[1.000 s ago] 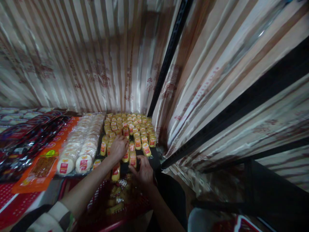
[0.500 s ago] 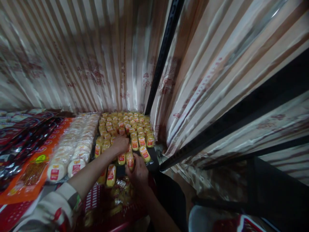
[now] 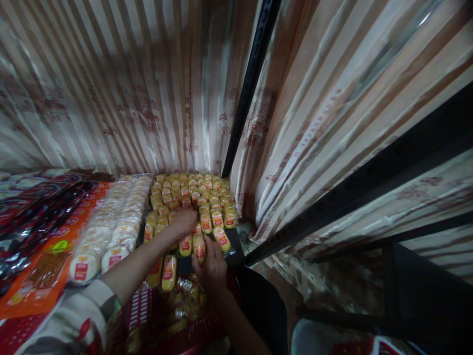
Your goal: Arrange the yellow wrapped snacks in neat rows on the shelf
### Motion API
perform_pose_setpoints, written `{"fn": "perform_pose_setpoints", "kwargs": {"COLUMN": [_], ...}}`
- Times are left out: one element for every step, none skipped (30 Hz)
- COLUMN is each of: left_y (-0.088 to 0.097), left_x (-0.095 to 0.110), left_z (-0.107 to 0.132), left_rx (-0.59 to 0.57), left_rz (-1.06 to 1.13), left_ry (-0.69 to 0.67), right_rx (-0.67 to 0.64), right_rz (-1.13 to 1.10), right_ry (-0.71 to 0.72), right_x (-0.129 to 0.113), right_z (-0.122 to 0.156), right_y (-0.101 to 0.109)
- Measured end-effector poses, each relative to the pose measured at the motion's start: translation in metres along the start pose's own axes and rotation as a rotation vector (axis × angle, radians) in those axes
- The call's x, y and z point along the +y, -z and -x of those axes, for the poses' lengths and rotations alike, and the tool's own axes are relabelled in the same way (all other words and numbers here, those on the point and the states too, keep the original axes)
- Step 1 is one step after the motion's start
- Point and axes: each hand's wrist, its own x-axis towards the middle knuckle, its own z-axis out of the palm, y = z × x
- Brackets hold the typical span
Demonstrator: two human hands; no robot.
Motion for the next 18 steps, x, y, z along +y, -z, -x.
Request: {"fn": "perform_pose_setpoints", "kwargs": {"left_y": [0.001, 0.001, 0.003, 0.004, 0.005, 0.006, 0.007, 0.007, 0.008, 0.008, 0.009, 0.010, 0.010, 0.011, 0.012, 0.012, 0.012, 0.012], "left_x": [-0.001, -0.002, -0.003, -0.003, -0.004, -0.004, -0.004, -0.004, -0.004, -0.003, -0.002, -0.001, 0.000, 0.000, 0.001, 0.001, 0.001, 0.001], "left_z": [0.000, 0.000, 0.000, 0.000, 0.000, 0.000, 0.000, -0.001, -0.001, -0.001, -0.002, -0.002, -0.003, -0.003, -0.004, -0.004, -0.004, -0.005], "left_rx": [-0.007, -0.013, -0.015, -0.016, -0.015, -0.015, -0.022, -0.035, -0.052, -0.067, -0.081, -0.094, -0.102, -0.110, -0.115, -0.118, -0.117, -0.114], "left_rz": [-0.003, -0.007, -0.013, -0.019, -0.024, -0.027, -0.025, -0.021, -0.013, -0.005, 0.005, 0.014, 0.021, 0.027, 0.031, 0.033, 0.031, 0.027], "left_ry": [-0.003, -0.005, -0.007, -0.008, -0.005, -0.002, -0.004, -0.007, -0.011, -0.012, -0.010, -0.006, 0.002, 0.010, 0.016, 0.023, 0.031, 0.039], "right_rx": [0.001, 0.004, 0.007, 0.010, 0.014, 0.018, 0.022, 0.025, 0.025, 0.026, 0.027, 0.029, 0.030, 0.028, 0.025, 0.020, 0.018, 0.020], "right_rz": [-0.005, -0.009, -0.012, -0.013, -0.012, -0.009, -0.006, -0.005, -0.006, -0.008, -0.009, -0.010, -0.010, -0.011, -0.014, -0.018, -0.022, -0.025], "right_ry": [0.000, -0.002, -0.009, -0.018, -0.026, -0.030, -0.034, -0.037, -0.038, -0.041, -0.045, -0.049, -0.050, -0.050, -0.053, -0.056, -0.060, -0.064], "right_x": [0.000, 0.001, 0.001, 0.001, 0.002, 0.002, 0.002, 0.003, 0.003, 0.003, 0.003, 0.003, 0.004, 0.004, 0.004, 0.005, 0.005, 0.006], "right_z": [0.000, -0.001, -0.001, -0.001, -0.001, -0.001, -0.002, -0.002, -0.002, -0.002, -0.003, -0.003, -0.003, -0.004, -0.004, -0.004, -0.004, -0.004], "right_y": [0.000, 0.000, -0.001, -0.001, -0.002, -0.002, -0.003, -0.003, -0.003, -0.003, -0.004, -0.004, -0.004, -0.004, -0.004, -0.004, -0.005, -0.005]}}
